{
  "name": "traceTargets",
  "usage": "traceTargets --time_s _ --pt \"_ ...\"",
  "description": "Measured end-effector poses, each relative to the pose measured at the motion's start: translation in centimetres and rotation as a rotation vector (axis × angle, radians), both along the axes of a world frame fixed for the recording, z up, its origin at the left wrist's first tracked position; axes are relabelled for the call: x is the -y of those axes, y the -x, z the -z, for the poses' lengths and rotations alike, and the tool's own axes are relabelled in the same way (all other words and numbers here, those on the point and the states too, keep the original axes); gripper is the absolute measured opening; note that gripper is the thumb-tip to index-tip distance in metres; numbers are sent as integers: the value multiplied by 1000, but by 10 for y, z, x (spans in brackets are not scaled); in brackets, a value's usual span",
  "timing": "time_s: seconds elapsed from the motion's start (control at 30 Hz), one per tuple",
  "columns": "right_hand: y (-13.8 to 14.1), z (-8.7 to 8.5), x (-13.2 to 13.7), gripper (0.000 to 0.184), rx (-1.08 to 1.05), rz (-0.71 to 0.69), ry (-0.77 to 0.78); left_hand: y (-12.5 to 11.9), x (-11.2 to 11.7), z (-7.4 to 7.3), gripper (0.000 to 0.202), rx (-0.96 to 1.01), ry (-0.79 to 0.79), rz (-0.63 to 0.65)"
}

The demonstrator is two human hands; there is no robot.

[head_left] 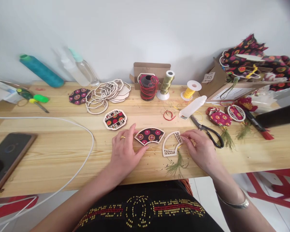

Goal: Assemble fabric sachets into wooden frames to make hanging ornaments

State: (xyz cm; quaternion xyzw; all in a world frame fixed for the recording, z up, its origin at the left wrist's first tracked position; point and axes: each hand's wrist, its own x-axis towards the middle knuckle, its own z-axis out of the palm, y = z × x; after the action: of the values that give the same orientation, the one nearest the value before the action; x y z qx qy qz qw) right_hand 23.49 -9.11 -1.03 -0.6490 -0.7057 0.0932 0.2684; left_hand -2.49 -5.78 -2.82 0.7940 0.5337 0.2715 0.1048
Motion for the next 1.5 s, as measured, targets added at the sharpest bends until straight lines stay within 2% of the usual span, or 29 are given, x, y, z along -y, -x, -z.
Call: traceTargets --time_s 0.37,0.47,0.63,0.77,0.87,1.07,1.2,1.5 --pt "13 -3 6 19 -117 22 36 1 0 2 65 -38 -50 19" --pt "17 -4 6 21 -136 -11 33 0 0 3 64 -45 -42 11" --pt "26 -3 4 10 -150 -88 -9 0 2 3 61 -56 -62 16" --pt "35 -7 -2 27 -138 -187 -32 0 1 -1 60 -2 -91 24" --pt "43 -8 -8 37 -147 -263 -34 -1 -1 -7 63 43 -47 41" --pt "45 3 -18 50 -181 -251 -39 -3 -5 -14 69 109 111 38" --pt "43 8 -20 51 -192 -247 -56 -2 -5 -12 67 127 127 38" --pt "45 8 -21 47 -154 -241 -43 -2 -8 -8 63 125 122 45"
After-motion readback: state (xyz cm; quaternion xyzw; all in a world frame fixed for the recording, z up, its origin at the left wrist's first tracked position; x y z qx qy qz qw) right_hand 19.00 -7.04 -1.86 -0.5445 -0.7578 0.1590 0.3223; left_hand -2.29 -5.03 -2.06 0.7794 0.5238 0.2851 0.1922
